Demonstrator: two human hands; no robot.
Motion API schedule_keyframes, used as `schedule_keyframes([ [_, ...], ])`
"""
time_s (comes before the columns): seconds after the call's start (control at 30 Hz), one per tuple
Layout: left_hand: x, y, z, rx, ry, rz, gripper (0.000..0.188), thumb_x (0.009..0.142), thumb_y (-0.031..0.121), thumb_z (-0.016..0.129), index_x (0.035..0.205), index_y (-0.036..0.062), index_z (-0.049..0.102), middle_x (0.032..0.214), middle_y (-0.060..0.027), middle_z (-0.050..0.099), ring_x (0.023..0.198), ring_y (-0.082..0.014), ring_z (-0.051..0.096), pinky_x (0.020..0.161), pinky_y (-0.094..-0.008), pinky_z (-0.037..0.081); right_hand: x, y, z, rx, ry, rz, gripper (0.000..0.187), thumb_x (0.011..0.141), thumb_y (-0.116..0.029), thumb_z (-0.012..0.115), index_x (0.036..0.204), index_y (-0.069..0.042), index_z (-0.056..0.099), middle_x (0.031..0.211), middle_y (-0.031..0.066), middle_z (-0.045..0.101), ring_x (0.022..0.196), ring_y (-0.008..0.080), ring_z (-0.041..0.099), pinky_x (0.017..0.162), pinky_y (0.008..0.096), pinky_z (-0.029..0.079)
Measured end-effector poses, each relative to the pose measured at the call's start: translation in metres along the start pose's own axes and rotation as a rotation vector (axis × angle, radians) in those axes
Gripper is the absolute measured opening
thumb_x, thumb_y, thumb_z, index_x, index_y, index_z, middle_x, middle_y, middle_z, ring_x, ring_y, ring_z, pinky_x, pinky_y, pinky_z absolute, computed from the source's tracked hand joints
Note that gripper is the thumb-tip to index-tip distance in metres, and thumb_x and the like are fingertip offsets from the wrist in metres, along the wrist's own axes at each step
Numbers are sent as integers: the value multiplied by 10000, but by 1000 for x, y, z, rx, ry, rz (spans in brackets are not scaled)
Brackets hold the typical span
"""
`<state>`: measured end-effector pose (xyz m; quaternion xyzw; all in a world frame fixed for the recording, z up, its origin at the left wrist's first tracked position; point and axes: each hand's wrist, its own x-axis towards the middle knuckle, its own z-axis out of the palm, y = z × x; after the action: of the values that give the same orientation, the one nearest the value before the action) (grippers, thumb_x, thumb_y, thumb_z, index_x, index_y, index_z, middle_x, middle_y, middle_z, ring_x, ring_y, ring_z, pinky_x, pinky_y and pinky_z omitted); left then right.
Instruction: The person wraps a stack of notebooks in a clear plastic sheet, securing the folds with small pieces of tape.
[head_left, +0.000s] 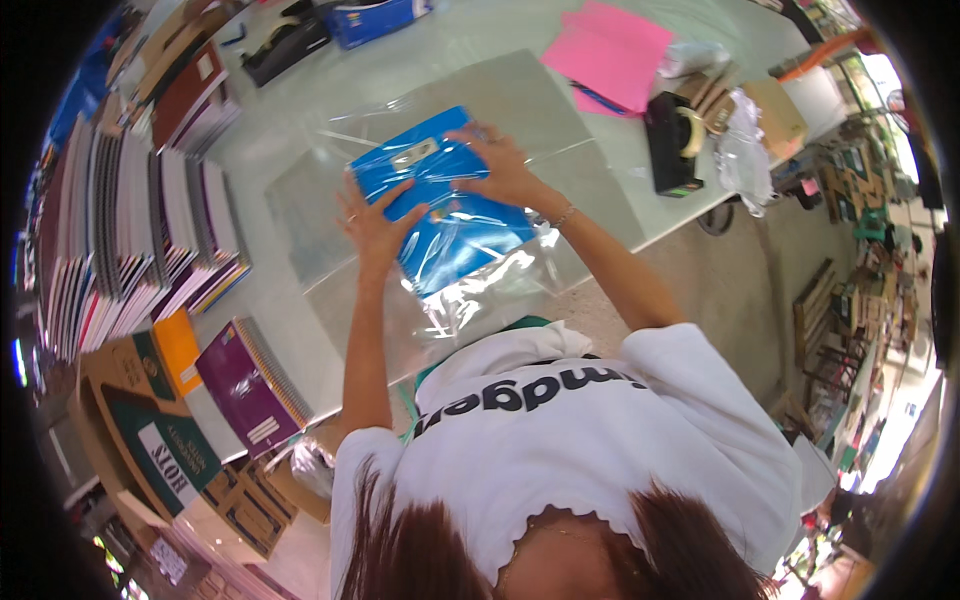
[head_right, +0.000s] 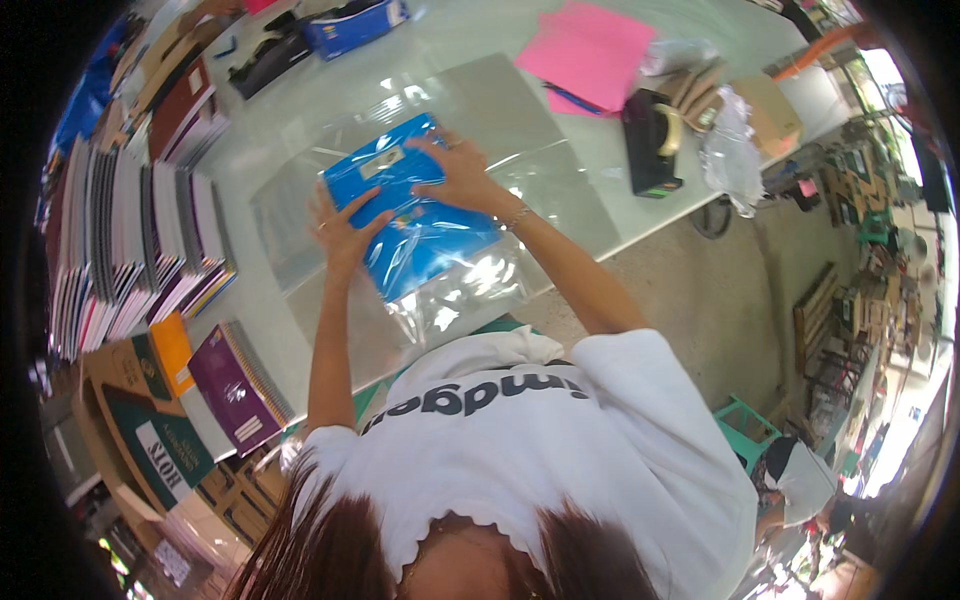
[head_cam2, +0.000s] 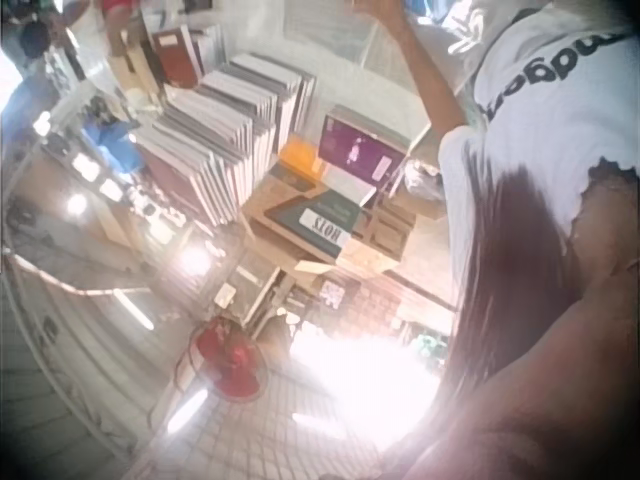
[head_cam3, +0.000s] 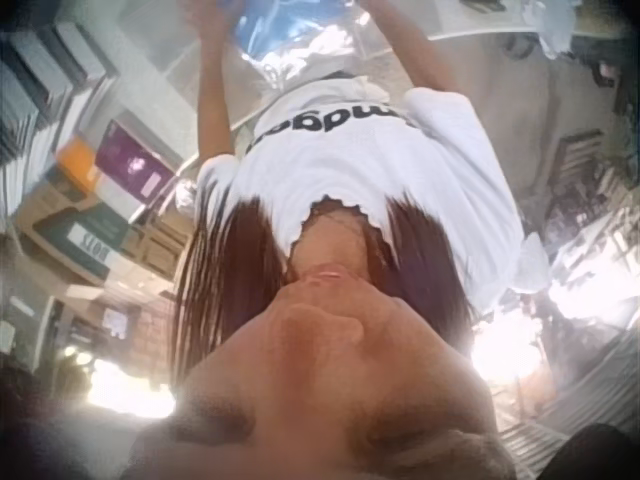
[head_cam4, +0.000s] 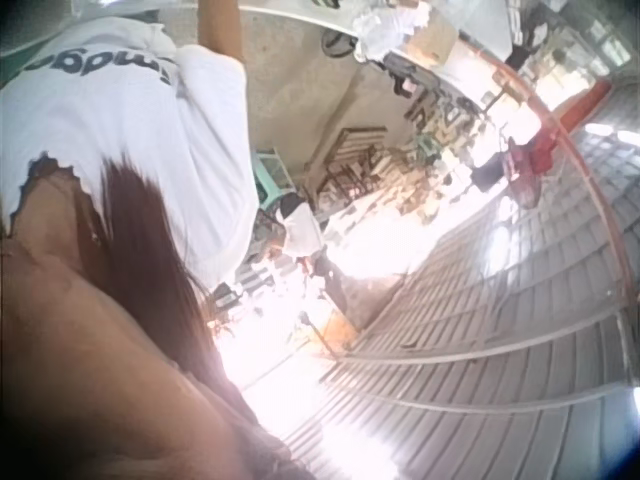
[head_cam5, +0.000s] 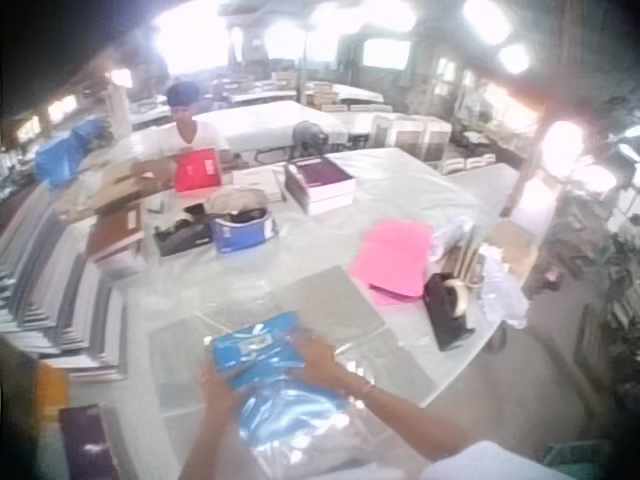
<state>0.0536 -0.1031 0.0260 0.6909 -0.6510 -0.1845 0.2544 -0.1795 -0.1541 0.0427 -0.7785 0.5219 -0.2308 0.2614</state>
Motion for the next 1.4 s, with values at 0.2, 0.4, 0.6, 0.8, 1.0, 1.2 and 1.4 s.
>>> schedule_keyframes([
  [0.2, -1, 2, 3, 36, -26, -90, 514, 646, 558, 749, 1123, 391, 657, 1546, -120, 105, 1403, -422, 36, 1059, -663, -4, -111, 175, -166, -581, 988, 591, 374, 774, -340, 688, 1083, -133, 644, 1007, 188, 604, 978, 317, 540, 869, 424, 411],
  [0.4, 3, -11, 13, 72, -43, -113, 551, 634, 573, 753, 1148, 413, 635, 1550, -118, 86, 1407, -416, 11, 1050, -673, -18, -179, 223, -233, 550, 417, 939, 449, 793, -393, 728, 1032, -17, 675, 882, 1, 626, 742, 97, 542, 635, 206, 464],
  [0.6, 4, -11, 12, 84, -65, -128, 553, 638, 573, 751, 1153, 414, 631, 1550, -120, 83, 1408, -414, -1, 1048, -675, -23, -186, 224, -229, 583, 316, 961, 358, 810, -308, 731, 1009, -17, 671, 896, -15, 626, 725, 64, 537, 665, 189, 478],
  [0.8, 3, -8, 12, 103, -64, -144, 572, 650, 594, 732, 1181, 419, 610, 1550, -119, 85, 1413, -398, -15, 1044, -667, -62, -208, 210, -202, 887, 537, 870, 239, 885, -232, 646, 979, -18, 601, 840, 14, 595, 763, 99, 584, 686, 216, 506],
  [1.0, 1, -7, 8, 112, -84, -177, 568, 640, 603, 731, 1164, 414, 623, 1549, -121, 87, 1404, -426, 7, 1044, -684, 5, -240, 205, -178, 921, 452, 896, 213, 911, -201, 587, 979, 1, 585, 862, 78, 619, 774, 168, 637, 673, 270, 534],
  [1.2, -2, -1, 0, 85, -54, -152, 579, 630, 624, 724, 1159, 407, 630, 1547, -129, 97, 1401, -433, 13, 1037, -687, 11, -212, 176, -176, -144, 373, 1044, 255, 863, -260, 617, 945, -19, 617, 724, 30, 606, 595, 163, 623, 523, 246, 495],
  [1.4, -1, -4, 5, 13, -70, -144, 595, 600, 621, 746, 1146, 410, 638, 1547, -140, 84, 1404, -427, -20, 1028, -695, -24, -66, 20, -108, 599, -124, 219, 212, 891, -214, 602, 902, -3, 584, 750, -6, 549, 685, 66, 488, 612, 227, 432],
])
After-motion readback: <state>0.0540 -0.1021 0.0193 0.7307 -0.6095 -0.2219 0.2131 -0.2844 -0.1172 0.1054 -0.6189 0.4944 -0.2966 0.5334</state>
